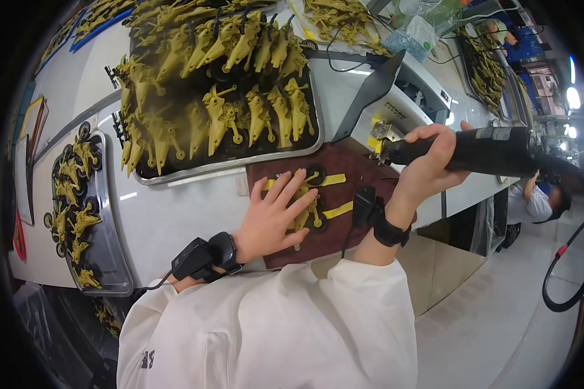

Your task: Using an electric screwdriver to fasten components onto toy motorcycle frames in a manufacturing line.

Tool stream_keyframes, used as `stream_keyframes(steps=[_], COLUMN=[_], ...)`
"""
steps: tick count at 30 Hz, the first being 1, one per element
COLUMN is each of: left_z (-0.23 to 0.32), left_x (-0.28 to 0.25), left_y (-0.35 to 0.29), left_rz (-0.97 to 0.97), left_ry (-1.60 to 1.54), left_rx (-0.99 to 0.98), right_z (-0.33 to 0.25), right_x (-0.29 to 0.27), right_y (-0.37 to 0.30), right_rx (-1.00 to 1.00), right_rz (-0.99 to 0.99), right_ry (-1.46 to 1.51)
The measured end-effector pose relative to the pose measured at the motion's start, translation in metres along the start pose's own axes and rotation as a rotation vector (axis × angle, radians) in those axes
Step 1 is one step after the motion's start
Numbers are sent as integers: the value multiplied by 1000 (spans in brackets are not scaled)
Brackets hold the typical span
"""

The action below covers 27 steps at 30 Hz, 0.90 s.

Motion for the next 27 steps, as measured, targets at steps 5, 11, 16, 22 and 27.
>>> stream_keyframes(steps=[5,11,16,22,27], left_z=[-1,0,1,2,0], left_x=[-1,0,0,1,3], left_y=[2,0,-1,-1,0], left_rz=[35,43,49,43,50], left_ry=[-15,-18,4,10,21], left_rx=[23,14,19,20,20], right_z=[-26,-55,-59,-48,-47], right_x=[-6,-13,-17,-13,-11], right_y=[-52,-120,-138,-148,-152], right_rx=[235,302,278,316,258], right_rz=[-218,-365,-392,-456,-546], right_ry=[230,261,302,332,284])
Point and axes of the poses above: each hand's wrist, its own y-axis towards the middle knuckle, its own x-axis out of the palm, z = x × y, the point moved 3 cm from there along y, towards the middle knuckle, and after that the axes turned 5 degrees about z, right-handed, at the moved point
